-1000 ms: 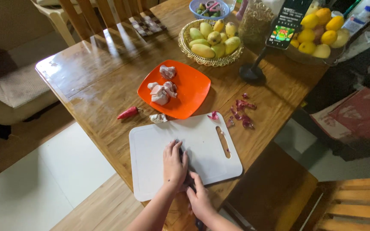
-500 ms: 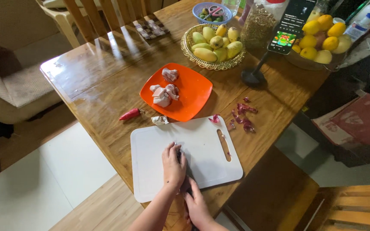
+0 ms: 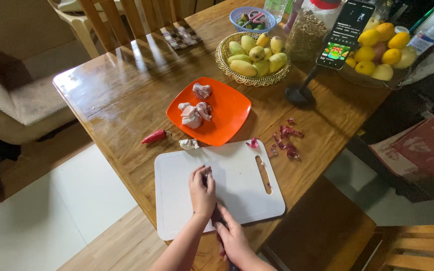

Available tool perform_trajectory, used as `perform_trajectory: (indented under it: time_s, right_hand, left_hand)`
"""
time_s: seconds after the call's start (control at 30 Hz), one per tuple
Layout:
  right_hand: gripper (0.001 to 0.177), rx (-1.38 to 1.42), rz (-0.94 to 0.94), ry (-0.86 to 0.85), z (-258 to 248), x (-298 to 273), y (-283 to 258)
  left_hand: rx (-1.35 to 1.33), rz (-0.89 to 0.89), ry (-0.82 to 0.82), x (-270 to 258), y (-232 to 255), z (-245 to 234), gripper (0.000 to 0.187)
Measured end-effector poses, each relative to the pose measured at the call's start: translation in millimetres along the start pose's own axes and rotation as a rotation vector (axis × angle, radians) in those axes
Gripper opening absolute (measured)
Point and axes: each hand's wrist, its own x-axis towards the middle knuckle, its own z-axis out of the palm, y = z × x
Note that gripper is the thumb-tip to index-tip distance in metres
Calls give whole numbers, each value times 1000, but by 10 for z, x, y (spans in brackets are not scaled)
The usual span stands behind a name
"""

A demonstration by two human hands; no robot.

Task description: Peeling garlic and a red onion, then chopping the onion on a cutting board at a dining table.

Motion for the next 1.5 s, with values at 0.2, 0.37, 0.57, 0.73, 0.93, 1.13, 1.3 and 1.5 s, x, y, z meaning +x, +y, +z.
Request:
perform_trajectory:
  time_s: [0.2,0.37,0.57,0.73,0.93,1.13,1.3,1.5]
  right_hand:
    - [55,32,-51,69,-101,210,-395]
    - [57,13,-86,143,-288,579,-1012]
    - [58,18,-35,245,-413,1200,-1523]
    - [54,-30,-71,298,-529,1674,-1561]
    - [57,2,-38,369,-643,1882,-1624]
    - [63,12,19,353,-790,1914,-1662]
    - [62,-27,-17,364,-869,1974,-1617]
    - [60,69,-54,274,-899,1914,-1754]
  left_hand:
    - [-39,114,-46,433,196,264,26]
    - [-65,163,-50,1068,278,826,18]
    - [-110,231,-78,1779,229,1406,17]
    - [-101,155,-132,2068,11,1784,15]
    - [-100,113,-69,2205,-133,1975,12]
    - [-8,33,-78,2336,-234,1996,11]
    - [-85,78,-36,2476,-204,1882,9]
    - [12,367,-287,2466,6,1579,15]
